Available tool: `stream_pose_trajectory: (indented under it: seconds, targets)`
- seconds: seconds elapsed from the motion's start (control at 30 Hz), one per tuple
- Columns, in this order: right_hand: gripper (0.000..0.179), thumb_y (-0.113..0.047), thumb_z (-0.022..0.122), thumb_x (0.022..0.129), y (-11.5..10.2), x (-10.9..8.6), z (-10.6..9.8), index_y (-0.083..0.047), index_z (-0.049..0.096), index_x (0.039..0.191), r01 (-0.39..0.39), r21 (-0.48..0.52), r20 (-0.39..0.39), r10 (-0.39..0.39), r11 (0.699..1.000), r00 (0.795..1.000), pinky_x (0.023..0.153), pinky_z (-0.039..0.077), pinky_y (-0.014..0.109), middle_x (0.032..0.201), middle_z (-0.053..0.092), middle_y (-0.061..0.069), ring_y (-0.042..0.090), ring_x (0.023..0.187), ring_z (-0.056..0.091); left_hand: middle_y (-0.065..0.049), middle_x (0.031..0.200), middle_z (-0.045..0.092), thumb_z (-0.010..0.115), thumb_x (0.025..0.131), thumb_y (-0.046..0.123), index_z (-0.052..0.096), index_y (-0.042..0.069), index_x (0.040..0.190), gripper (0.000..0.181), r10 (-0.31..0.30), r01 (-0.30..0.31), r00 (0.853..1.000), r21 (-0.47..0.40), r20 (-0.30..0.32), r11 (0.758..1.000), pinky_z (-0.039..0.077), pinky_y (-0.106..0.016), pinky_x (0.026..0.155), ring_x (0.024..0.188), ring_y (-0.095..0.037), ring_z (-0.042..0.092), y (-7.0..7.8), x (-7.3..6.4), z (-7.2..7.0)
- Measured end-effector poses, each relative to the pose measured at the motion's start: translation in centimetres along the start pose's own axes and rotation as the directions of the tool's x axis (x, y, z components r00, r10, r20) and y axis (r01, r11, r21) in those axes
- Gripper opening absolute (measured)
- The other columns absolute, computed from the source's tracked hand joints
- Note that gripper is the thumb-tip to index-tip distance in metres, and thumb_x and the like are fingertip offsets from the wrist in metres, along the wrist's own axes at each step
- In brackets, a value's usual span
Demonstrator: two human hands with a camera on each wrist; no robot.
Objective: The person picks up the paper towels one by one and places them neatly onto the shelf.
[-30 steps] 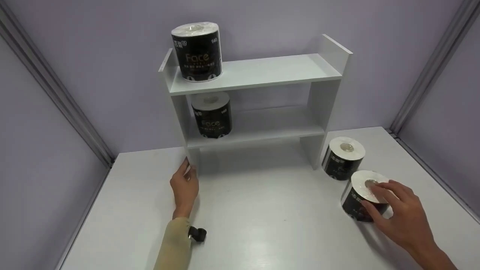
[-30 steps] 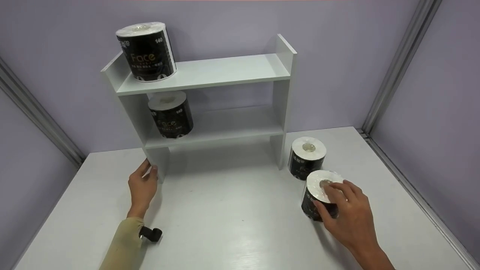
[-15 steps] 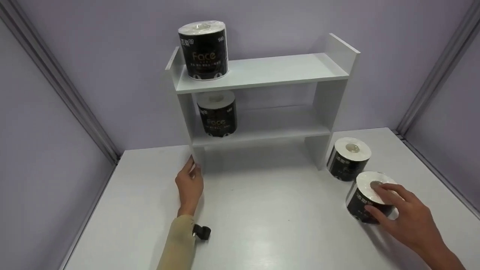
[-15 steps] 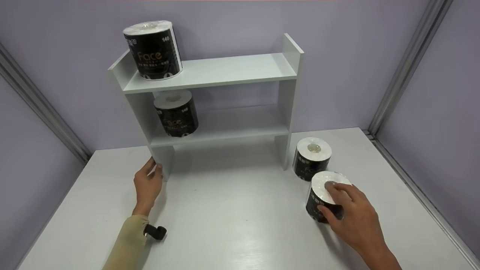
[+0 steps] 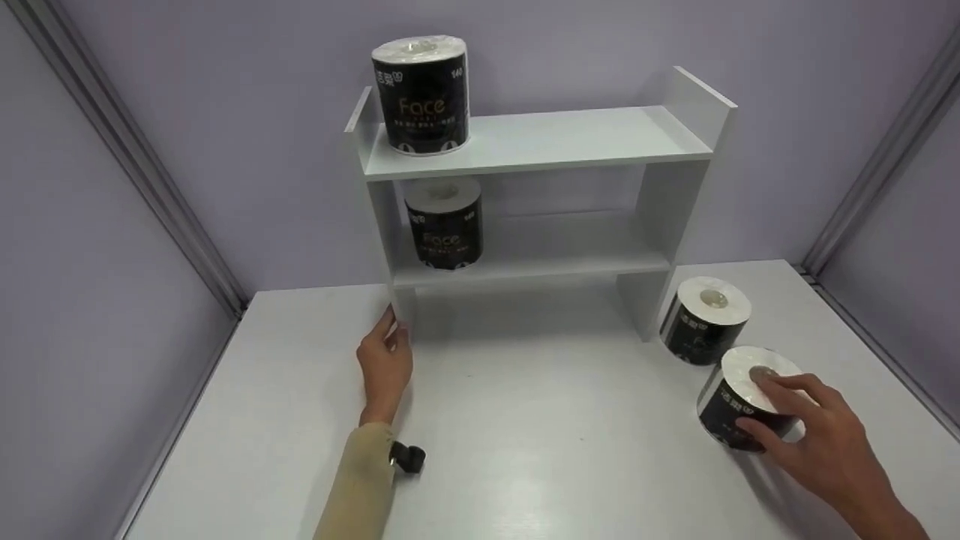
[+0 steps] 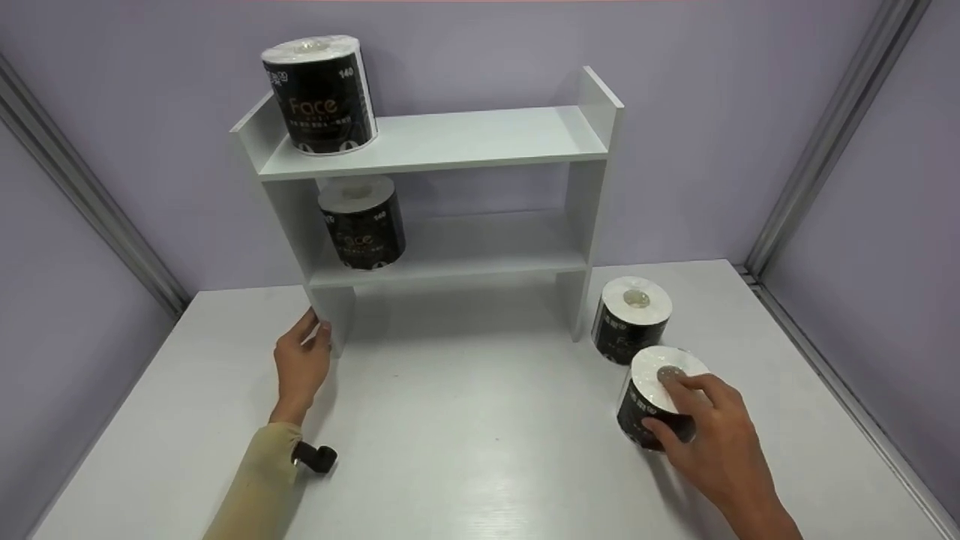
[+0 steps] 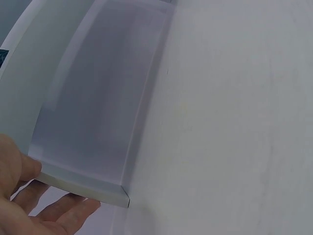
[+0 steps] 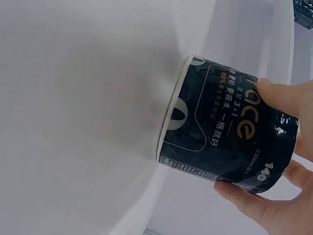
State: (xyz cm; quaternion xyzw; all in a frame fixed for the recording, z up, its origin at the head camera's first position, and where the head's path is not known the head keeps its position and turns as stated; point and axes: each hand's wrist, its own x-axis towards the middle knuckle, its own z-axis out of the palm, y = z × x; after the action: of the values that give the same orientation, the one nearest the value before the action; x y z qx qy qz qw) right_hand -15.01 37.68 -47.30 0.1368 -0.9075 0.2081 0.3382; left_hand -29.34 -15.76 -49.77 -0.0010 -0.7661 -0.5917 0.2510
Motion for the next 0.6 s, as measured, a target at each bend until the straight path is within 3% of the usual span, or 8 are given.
stream_pose_trajectory:
  seconds: [0.3,0.6]
  targets:
    - [0.081,0.002,0.099,0.057,0.08,-0.01,0.15,-0.015,0.077,0.133,0.010,0.015,-0.033,-0.009,1.000,0.999,0.088,0.039,0.020,0.111,0.068,0.012,0.017,0.111,0.055,-0.025,0.157,0.053,0.061,0.106,0.001,0.050,-0.007,0.154,0.049,-0.005,0.005,1.000,0.003,0.001,1.000,0.057,-0.048,0.106,0.131,-0.045,0.065,-0.11,-0.01,-0.02]
    - [0.079,0.003,0.099,0.056,-0.10,0.47,-0.12,-0.014,0.078,0.131,0.016,-0.001,-0.027,-0.017,1.000,1.000,0.084,0.039,0.026,0.110,0.067,0.014,0.040,0.106,0.061,-0.024,0.157,0.053,0.059,0.108,0.003,0.049,-0.006,0.154,0.048,-0.021,0.021,1.000,0.017,0.012,1.000,0.056,-0.045,0.109,0.136,-0.042,0.063,-0.18,0.17,-0.18]
